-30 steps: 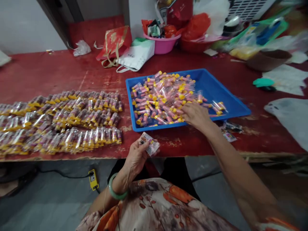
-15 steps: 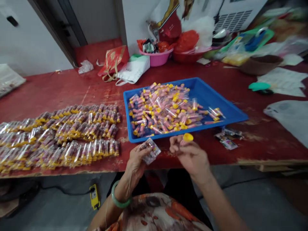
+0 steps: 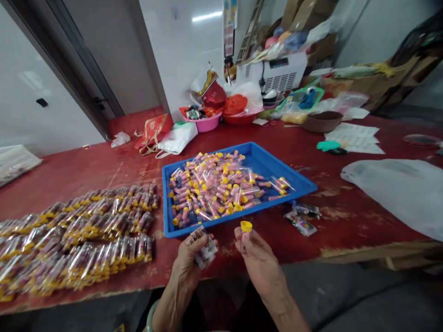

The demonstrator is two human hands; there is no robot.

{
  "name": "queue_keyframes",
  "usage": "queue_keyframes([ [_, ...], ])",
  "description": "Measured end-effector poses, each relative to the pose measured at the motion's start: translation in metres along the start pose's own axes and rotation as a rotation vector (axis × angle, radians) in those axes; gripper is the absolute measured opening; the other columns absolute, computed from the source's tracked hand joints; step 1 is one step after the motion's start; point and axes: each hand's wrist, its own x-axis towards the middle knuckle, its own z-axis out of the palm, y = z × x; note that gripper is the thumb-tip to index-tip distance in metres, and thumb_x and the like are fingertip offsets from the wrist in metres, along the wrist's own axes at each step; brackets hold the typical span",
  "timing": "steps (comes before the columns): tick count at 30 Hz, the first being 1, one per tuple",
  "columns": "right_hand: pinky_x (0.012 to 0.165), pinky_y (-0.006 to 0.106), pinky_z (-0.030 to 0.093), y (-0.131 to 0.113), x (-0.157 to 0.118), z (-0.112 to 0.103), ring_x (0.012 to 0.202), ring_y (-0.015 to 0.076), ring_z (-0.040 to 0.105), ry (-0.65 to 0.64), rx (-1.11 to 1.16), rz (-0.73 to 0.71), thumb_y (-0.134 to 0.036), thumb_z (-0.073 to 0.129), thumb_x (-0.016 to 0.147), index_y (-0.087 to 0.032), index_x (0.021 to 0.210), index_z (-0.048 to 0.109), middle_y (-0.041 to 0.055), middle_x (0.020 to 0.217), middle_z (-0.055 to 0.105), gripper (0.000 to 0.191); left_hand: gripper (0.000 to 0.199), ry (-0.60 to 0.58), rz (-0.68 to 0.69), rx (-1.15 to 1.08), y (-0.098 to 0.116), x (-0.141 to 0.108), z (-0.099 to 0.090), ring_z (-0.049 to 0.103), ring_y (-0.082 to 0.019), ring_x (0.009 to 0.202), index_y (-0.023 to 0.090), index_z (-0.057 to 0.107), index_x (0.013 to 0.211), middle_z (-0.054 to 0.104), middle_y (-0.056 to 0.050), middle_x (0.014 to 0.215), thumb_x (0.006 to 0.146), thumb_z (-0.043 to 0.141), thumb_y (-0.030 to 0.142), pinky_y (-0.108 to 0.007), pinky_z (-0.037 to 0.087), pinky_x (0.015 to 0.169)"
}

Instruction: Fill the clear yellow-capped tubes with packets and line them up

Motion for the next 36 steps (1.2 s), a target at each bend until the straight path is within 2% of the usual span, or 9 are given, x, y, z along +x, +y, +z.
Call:
queue_keyframes([
  [4,0.067,0.034,0.051,0.001,-0.007,-0.014,0.080,0.0223,0.063,-0.009,-0.028,0.102,-0.031,0.079,0.060,-0.025,0.092,0.074,0.0062,0.087,0.068,0.032,0.038,0.016,0.010,-0.013,-0.007,-0.003,-0.003,0.066,-0.016,0.059,0.012,0.065,0.076,0.069,-0.003,0.067,0.048,0.091,0.018,-0.025,0.054,0.059],
  [7,0.060,0.031,0.049,0.000,-0.009,-0.013,0.073,0.0205,0.059,-0.124,0.032,0.106,-0.028,0.073,0.061,-0.022,0.076,0.071,0.0060,0.078,0.063,0.017,0.044,0.056,-0.005,-0.017,-0.011,-0.004,-0.006,0.063,-0.014,0.052,0.011,0.066,0.074,0.066,-0.001,0.060,0.041,0.094,0.020,-0.023,0.050,0.052],
  [10,0.057,0.028,0.046,-0.002,-0.009,-0.006,0.067,0.0166,0.053,-0.217,0.058,0.097,-0.024,0.069,0.057,-0.018,0.061,0.060,0.0056,0.075,0.058,0.011,0.042,-0.008,-0.011,-0.001,-0.013,-0.003,-0.009,0.061,-0.014,0.051,0.011,0.067,0.078,0.067,-0.003,0.063,0.047,0.092,0.024,-0.024,0.049,0.051],
  [13,0.048,0.021,0.036,0.001,-0.010,0.003,0.059,0.0094,0.044,-0.173,-0.049,0.129,-0.020,0.071,0.058,-0.016,0.066,0.058,0.0037,0.081,0.057,0.015,0.041,-0.045,-0.009,0.005,-0.015,-0.002,-0.011,0.063,-0.016,0.054,0.011,0.067,0.083,0.069,-0.004,0.068,0.052,0.089,0.026,-0.027,0.050,0.053],
  [16,0.042,0.018,0.024,0.005,-0.015,0.011,0.050,0.0043,0.033,-0.118,-0.250,0.130,-0.028,0.076,0.067,-0.017,0.081,0.061,-0.0010,0.075,0.053,0.023,0.040,0.006,0.001,0.040,-0.018,-0.006,-0.009,0.060,-0.015,0.049,0.012,0.064,0.076,0.066,-0.002,0.060,0.049,0.090,0.027,-0.025,0.047,0.048],
  [19,0.041,0.018,0.025,0.008,-0.023,0.018,0.046,0.0035,0.036,-0.088,-0.418,0.090,-0.031,0.079,0.066,-0.017,0.082,0.061,-0.0031,0.068,0.054,0.028,0.039,-0.027,-0.014,0.059,-0.020,-0.014,-0.006,0.057,-0.012,0.048,0.012,0.064,0.075,0.063,0.000,0.058,0.050,0.090,0.027,-0.023,0.044,0.046],
  [22,0.041,0.018,0.028,0.010,-0.024,0.021,0.045,0.0037,0.040,-0.050,-0.410,0.066,-0.025,0.080,0.060,-0.016,0.077,0.060,-0.0027,0.069,0.059,0.028,0.038,-0.107,-0.014,0.014,-0.023,-0.018,-0.007,0.060,-0.012,0.055,0.010,0.065,0.075,0.066,-0.002,0.066,0.049,0.090,0.023,-0.025,0.049,0.056],
  [31,0.038,0.017,0.028,0.016,-0.023,0.027,0.043,0.0037,0.042,-0.043,-0.424,0.213,-0.025,0.084,0.054,-0.015,0.079,0.063,-0.0021,0.070,0.061,0.035,0.039,-0.098,-0.025,-0.019,-0.024,-0.020,-0.019,0.061,-0.012,0.055,0.009,0.067,0.076,0.068,-0.004,0.069,0.050,0.091,0.025,-0.025,0.050,0.058],
  [36,0.038,0.017,0.026,0.019,-0.016,0.029,0.040,0.0034,0.039,-0.035,-0.325,0.278,-0.018,0.080,0.051,-0.015,0.073,0.061,-0.0035,0.061,0.058,0.030,0.041,-0.091,-0.045,-0.060,-0.019,-0.017,-0.029,0.062,-0.014,0.060,0.009,0.067,0.079,0.068,-0.006,0.072,0.057,0.088,0.037,-0.028,0.051,0.062],
])
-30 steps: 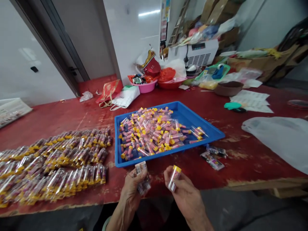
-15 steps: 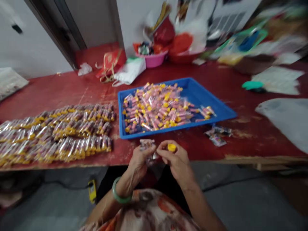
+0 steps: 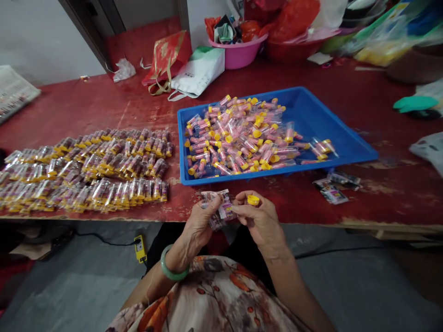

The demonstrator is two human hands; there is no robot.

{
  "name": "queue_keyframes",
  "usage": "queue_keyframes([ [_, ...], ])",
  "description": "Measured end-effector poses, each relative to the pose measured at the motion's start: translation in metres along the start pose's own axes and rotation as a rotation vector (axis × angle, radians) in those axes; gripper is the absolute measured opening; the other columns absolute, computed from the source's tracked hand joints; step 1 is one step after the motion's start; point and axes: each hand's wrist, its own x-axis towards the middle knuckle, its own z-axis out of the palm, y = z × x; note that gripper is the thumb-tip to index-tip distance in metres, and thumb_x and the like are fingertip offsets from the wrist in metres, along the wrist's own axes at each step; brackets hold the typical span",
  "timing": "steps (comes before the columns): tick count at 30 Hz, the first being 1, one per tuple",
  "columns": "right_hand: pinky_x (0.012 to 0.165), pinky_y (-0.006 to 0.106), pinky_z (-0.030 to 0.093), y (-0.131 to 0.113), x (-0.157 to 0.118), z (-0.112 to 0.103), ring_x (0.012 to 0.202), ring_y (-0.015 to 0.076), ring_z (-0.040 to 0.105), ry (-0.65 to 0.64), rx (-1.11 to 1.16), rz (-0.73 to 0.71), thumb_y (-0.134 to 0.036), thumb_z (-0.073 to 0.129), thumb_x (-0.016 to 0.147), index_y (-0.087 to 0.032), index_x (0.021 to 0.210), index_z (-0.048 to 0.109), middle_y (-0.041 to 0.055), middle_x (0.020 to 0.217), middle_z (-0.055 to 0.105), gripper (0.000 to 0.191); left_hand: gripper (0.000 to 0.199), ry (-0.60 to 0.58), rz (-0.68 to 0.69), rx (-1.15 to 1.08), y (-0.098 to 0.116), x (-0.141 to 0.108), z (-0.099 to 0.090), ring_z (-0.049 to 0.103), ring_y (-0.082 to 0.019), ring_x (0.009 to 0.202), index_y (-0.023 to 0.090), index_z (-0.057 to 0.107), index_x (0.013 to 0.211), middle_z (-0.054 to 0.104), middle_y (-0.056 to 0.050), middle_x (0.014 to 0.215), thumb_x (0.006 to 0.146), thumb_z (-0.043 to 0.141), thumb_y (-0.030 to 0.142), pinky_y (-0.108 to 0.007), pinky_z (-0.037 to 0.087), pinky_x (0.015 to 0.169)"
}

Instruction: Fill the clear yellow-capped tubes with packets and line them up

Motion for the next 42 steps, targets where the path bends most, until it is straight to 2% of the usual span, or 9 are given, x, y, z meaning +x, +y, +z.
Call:
queue_keyframes([
  [5,0.039,0.018,0.025,-0.001,0.006,-0.002,0.040,0.0038,0.039,-0.052,0.039,0.071,-0.015,0.079,0.050,-0.016,0.073,0.062,-0.0036,0.061,0.057,0.029,0.040,0.013,0.054,-0.032,0.003,0.004,-0.019,0.048,-0.007,0.049,0.011,0.059,0.068,0.054,0.002,0.057,0.062,0.085,0.041,-0.021,0.044,0.051],
  [9,0.039,0.018,0.025,0.003,0.009,0.002,0.040,0.0039,0.039,-0.064,-0.007,0.063,-0.014,0.077,0.051,-0.016,0.074,0.062,-0.0037,0.060,0.057,0.027,0.047,0.001,0.048,-0.003,0.006,0.003,-0.022,0.029,-0.002,0.042,0.013,0.053,0.067,0.040,0.007,0.054,0.064,0.080,0.051,-0.016,0.022,0.039],
  [11,0.039,0.018,0.024,0.005,0.010,0.005,0.040,0.0039,0.039,-0.075,-0.045,0.063,-0.015,0.078,0.052,-0.016,0.074,0.062,-0.0035,0.061,0.056,0.027,0.048,0.025,0.027,0.087,0.009,0.001,-0.020,0.023,-0.001,0.041,0.015,0.049,0.064,0.035,0.009,0.051,0.059,0.085,0.046,-0.017,0.015,0.038],
  [15,0.044,0.018,0.031,0.001,0.009,0.007,0.050,0.0054,0.043,-0.110,-0.027,0.016,-0.021,0.079,0.060,-0.019,0.086,0.065,-0.0019,0.072,0.058,0.030,0.045,0.049,-0.010,0.225,0.015,0.001,-0.022,0.022,-0.001,0.042,0.016,0.045,0.060,0.032,0.009,0.051,0.056,0.088,0.028,-0.020,0.014,0.040],
  [21,0.070,0.025,0.049,-0.006,0.002,-0.007,0.079,0.0137,0.054,-0.119,0.077,-0.036,-0.034,0.075,0.068,-0.020,0.089,0.072,0.0032,0.086,0.058,0.025,0.048,0.114,0.057,0.167,0.016,0.003,-0.031,0.021,-0.001,0.042,0.017,0.040,0.057,0.030,0.010,0.051,0.057,0.087,0.027,-0.021,0.014,0.041],
  [27,0.049,0.022,0.041,-0.005,-0.011,-0.003,0.062,0.0110,0.051,-0.160,-0.088,-0.100,-0.033,0.077,0.068,-0.020,0.092,0.071,0.0033,0.083,0.060,0.028,0.050,0.169,0.060,0.080,0.023,-0.006,-0.025,0.022,-0.001,0.041,0.017,0.043,0.062,0.032,0.010,0.049,0.054,0.089,0.035,-0.019,0.014,0.039],
  [31,0.046,0.023,0.043,-0.004,-0.015,0.009,0.054,0.0106,0.052,-0.191,-0.053,-0.236,-0.030,0.073,0.074,-0.019,0.088,0.066,0.0027,0.081,0.059,0.019,0.053,0.209,0.070,0.000,0.032,-0.013,-0.023,0.022,0.000,0.039,0.017,0.044,0.064,0.033,0.011,0.048,0.048,0.092,0.035,-0.016,0.014,0.037],
  [37,0.057,0.028,0.056,0.011,-0.016,0.021,0.074,0.0152,0.061,-0.192,-0.095,-0.428,-0.022,0.070,0.078,-0.020,0.093,0.061,0.0036,0.097,0.057,0.017,0.053,0.179,-0.004,-0.123,0.034,-0.019,-0.022,0.023,0.000,0.037,0.017,0.045,0.064,0.034,0.011,0.048,0.048,0.092,0.033,-0.016,0.013,0.035],
  [42,0.071,0.035,0.057,0.026,-0.019,0.030,0.087,0.0194,0.061,-0.136,-0.363,-0.713,-0.018,0.070,0.078,-0.020,0.097,0.058,0.0058,0.100,0.059,0.023,0.051,0.161,0.023,-0.167,0.038,-0.024,-0.023,0.027,0.000,0.039,0.015,0.048,0.069,0.038,0.010,0.051,0.049,0.092,0.033,-0.014,0.017,0.036],
])
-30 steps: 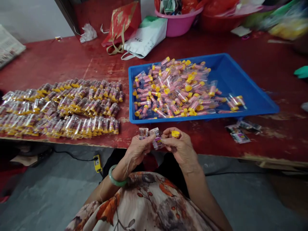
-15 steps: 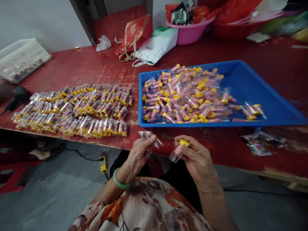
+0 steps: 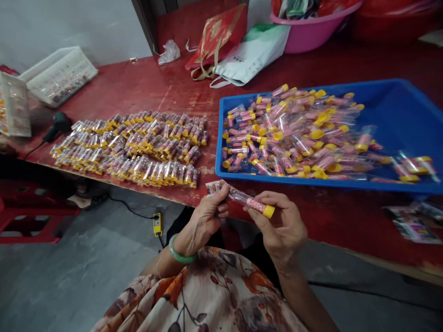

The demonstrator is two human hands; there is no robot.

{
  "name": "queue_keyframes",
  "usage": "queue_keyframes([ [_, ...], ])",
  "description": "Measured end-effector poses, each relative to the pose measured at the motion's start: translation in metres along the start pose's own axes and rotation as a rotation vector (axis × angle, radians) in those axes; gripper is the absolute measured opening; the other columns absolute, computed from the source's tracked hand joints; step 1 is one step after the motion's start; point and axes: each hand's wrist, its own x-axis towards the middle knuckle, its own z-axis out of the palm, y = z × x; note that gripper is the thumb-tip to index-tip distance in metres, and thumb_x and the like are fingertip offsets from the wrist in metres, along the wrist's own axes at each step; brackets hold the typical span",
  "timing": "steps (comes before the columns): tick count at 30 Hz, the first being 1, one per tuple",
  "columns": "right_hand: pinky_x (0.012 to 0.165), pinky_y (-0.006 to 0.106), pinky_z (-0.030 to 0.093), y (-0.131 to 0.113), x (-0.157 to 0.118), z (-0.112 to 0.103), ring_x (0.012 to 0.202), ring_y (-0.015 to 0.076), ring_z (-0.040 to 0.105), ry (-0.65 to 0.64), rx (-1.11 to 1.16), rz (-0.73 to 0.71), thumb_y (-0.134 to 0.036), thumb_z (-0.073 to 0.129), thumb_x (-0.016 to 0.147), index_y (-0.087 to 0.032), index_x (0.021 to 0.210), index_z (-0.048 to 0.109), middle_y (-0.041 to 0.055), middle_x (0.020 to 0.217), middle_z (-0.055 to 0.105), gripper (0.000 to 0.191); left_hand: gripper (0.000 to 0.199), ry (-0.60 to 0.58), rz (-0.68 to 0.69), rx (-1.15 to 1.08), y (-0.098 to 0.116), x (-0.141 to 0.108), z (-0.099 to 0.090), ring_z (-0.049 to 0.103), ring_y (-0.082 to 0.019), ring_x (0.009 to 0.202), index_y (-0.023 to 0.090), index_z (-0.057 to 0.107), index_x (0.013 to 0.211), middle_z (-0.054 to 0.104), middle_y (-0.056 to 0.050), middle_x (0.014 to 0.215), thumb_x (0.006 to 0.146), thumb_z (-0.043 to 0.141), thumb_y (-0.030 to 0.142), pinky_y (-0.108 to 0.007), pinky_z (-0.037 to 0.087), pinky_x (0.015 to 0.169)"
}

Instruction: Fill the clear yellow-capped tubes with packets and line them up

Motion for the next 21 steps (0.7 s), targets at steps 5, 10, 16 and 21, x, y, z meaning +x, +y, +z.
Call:
queue_keyframes([
  [5,0.075,0.037,0.055,0.005,-0.008,0.014,0.083,0.0199,0.064,0.053,-0.271,-0.272,-0.014,0.072,0.075,-0.023,0.102,0.059,0.0053,0.095,0.064,0.031,0.051,-0.011,0.094,0.033,0.006,-0.004,-0.008,0.027,0.000,0.040,0.014,0.052,0.073,0.039,0.009,0.053,0.050,0.091,0.039,-0.015,0.016,0.037],
  [10,0.067,0.031,0.058,0.013,-0.019,0.024,0.081,0.0205,0.068,0.018,-0.512,-0.561,-0.010,0.077,0.071,-0.027,0.117,0.055,0.0075,0.102,0.068,0.054,0.051,-0.040,0.120,0.112,0.004,-0.005,-0.021,0.025,-0.001,0.039,0.015,0.048,0.062,0.035,0.009,0.045,0.051,0.089,0.044,-0.016,0.017,0.037],
  [16,0.079,0.037,0.058,0.012,-0.008,0.032,0.103,0.0247,0.064,-0.247,-0.370,-0.557,-0.016,0.065,0.084,-0.022,0.127,0.053,0.0132,0.117,0.061,0.044,0.049,-0.042,0.164,0.122,0.014,-0.006,-0.033,0.026,-0.002,0.040,0.016,0.047,0.059,0.036,0.008,0.044,0.056,0.087,0.043,-0.018,0.019,0.039],
  [21,0.078,0.036,0.056,0.002,0.011,0.036,0.096,0.0203,0.062,-0.329,-0.219,-0.409,-0.007,0.053,0.085,-0.022,0.117,0.058,0.0096,0.112,0.059,0.036,0.048,-0.083,0.226,0.156,0.026,-0.015,-0.036,0.026,-0.002,0.040,0.015,0.047,0.056,0.035,0.008,0.044,0.052,0.089,0.038,-0.018,0.019,0.039],
])
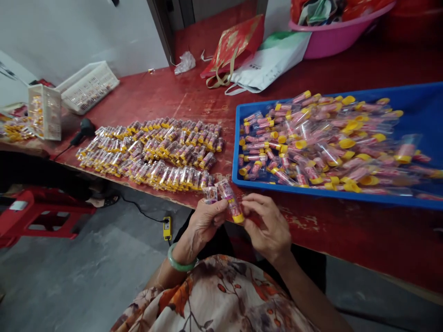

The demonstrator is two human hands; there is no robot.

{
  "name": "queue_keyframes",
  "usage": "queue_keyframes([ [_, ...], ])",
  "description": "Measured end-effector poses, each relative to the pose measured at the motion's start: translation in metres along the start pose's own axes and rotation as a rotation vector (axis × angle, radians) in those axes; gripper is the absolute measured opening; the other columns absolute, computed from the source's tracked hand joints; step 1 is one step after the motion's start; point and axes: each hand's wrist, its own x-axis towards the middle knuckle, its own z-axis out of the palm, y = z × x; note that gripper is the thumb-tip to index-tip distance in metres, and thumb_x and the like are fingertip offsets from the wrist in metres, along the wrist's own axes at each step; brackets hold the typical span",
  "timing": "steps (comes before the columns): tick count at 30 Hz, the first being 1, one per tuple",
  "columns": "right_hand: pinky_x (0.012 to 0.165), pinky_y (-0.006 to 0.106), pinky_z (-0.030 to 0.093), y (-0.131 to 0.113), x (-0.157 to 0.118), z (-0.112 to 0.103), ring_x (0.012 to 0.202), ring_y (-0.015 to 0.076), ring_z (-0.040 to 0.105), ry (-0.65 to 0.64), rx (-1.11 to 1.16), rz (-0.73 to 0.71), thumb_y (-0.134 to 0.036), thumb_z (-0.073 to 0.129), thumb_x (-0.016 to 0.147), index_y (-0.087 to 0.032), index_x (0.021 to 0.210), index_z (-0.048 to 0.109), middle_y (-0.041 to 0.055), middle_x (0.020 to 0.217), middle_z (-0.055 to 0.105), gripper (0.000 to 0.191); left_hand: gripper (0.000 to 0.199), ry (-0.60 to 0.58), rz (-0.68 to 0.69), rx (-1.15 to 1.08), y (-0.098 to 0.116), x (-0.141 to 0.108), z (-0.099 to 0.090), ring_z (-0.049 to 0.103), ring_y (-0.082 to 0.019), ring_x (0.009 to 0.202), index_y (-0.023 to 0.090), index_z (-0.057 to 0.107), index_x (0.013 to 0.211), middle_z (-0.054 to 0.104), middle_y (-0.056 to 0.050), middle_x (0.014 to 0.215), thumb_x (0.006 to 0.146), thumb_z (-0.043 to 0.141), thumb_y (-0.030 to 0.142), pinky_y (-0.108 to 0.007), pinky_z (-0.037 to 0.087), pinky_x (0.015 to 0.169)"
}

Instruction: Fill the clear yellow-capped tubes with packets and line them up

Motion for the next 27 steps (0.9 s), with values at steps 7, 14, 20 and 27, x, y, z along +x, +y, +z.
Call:
queue_keyframes([
  [7,0.064,0.031,0.054,-0.005,0.012,0.018,0.080,0.0176,0.063,0.099,0.067,0.074,-0.011,0.058,0.080,-0.021,0.099,0.063,0.0061,0.097,0.064,0.023,0.050,0.073,-0.032,-0.025,-0.003,-0.003,-0.004,0.025,0.000,0.040,0.012,0.054,0.065,0.039,0.008,0.049,0.046,0.092,0.039,-0.017,0.017,0.038],
  [14,0.065,0.032,0.053,-0.009,0.009,0.031,0.078,0.0175,0.064,0.247,0.048,0.042,-0.004,0.059,0.078,-0.023,0.088,0.066,0.0046,0.090,0.065,0.022,0.052,0.136,0.037,0.000,-0.008,-0.009,-0.001,0.024,-0.001,0.039,0.016,0.048,0.063,0.036,0.009,0.047,0.048,0.090,0.043,-0.018,0.017,0.038],
  [20,0.063,0.032,0.054,-0.011,0.006,0.038,0.079,0.0187,0.065,0.299,-0.028,-0.005,-0.004,0.057,0.079,-0.023,0.088,0.067,0.0059,0.090,0.067,0.024,0.049,0.150,0.089,0.026,-0.012,-0.013,-0.002,0.024,-0.002,0.040,0.016,0.048,0.064,0.036,0.009,0.048,0.055,0.087,0.044,-0.019,0.017,0.039],
  [27,0.064,0.030,0.055,-0.004,-0.001,0.043,0.076,0.0166,0.065,0.299,-0.105,-0.057,-0.002,0.057,0.080,-0.023,0.088,0.065,0.0059,0.088,0.067,0.024,0.052,0.204,0.110,0.040,-0.018,-0.016,-0.003,0.024,-0.002,0.039,0.017,0.045,0.060,0.034,0.009,0.046,0.054,0.087,0.047,-0.019,0.017,0.038],
])
